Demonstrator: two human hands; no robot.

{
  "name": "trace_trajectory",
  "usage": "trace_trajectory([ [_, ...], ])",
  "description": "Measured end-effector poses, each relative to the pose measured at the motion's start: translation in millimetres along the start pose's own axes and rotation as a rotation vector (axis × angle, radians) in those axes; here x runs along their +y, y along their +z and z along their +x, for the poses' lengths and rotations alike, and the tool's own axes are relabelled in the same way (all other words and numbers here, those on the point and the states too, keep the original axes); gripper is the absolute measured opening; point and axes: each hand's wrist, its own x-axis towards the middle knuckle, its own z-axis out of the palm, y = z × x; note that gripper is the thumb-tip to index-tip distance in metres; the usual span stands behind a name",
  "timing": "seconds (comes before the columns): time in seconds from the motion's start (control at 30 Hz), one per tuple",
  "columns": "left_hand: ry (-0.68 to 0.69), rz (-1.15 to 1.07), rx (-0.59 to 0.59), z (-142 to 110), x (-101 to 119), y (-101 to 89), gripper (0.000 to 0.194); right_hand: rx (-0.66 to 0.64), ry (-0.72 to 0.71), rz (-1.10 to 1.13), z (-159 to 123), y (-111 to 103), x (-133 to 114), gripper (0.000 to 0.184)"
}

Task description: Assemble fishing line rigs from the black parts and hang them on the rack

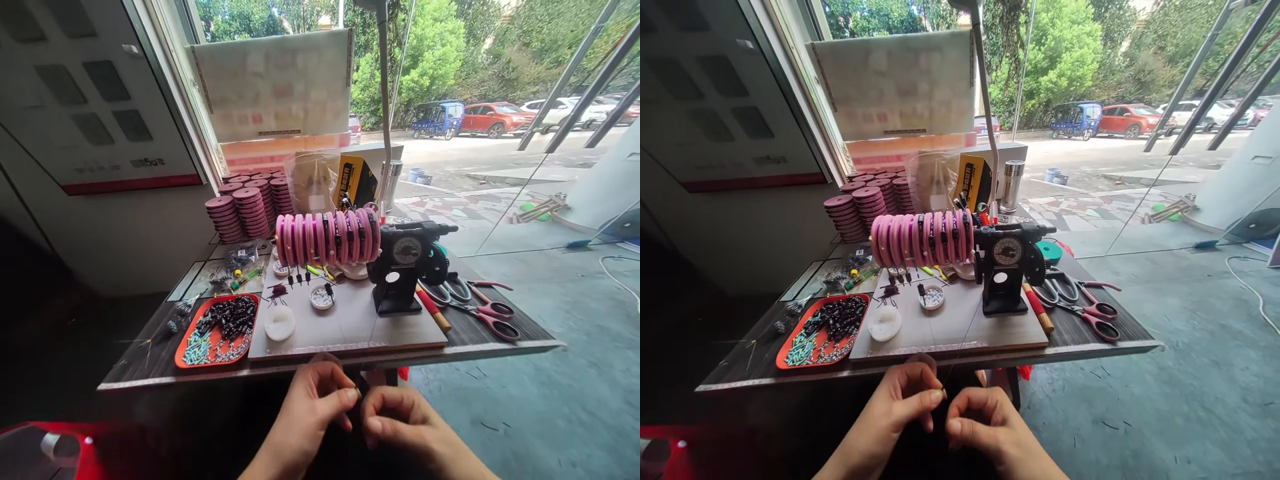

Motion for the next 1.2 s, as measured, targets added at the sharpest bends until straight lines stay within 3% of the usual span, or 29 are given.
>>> trace_trajectory([
  [0.07, 0.148, 0.226, 0.055, 0, 2, -2.3, 0.007, -0.003, -0.107, -0.198, -5, 3, -5, 0.035],
  [0.17, 0.243, 0.378, 0.099, -2, 1, -3.6, 0.009, 0.017, -0.344, -0.534, -10, 10, -10, 0.035],
  [0.33, 0.282, 0.275, 0.102, -3, -7, -2.4, 0.008, 0.056, -0.600, -0.593, -4, 18, -10, 0.034],
  [0.47, 0.307, 0.129, 0.103, -1, -13, -1.5, 0.006, 0.024, -0.548, -0.674, -6, 17, -31, 0.033],
  [0.6, 0.346, 0.102, 0.083, 0, -18, -1.1, 0.009, 0.089, -0.509, -0.739, -13, 13, -52, 0.031],
  [0.8, 0.333, 0.064, 0.138, 1, -22, 1.1, 0.009, 0.051, -0.645, -0.740, -13, 10, -42, 0.036],
  [0.93, 0.299, 0.070, 0.120, 3, -24, 1.2, 0.013, 0.253, -0.622, -0.778, -3, 4, -40, 0.021],
  [1.0, 0.285, 0.067, 0.122, 4, -24, 1.1, 0.015, 0.201, -0.542, -0.829, 6, -2, -45, 0.016],
  [1.07, 0.272, 0.055, 0.120, 5, -22, 0.9, 0.015, 0.060, -0.479, -0.860, 16, -7, -51, 0.015],
  [1.2, 0.163, -0.011, 0.029, 5, -15, -0.4, 0.014, -0.115, -0.454, -0.938, 30, -16, -64, 0.020],
])
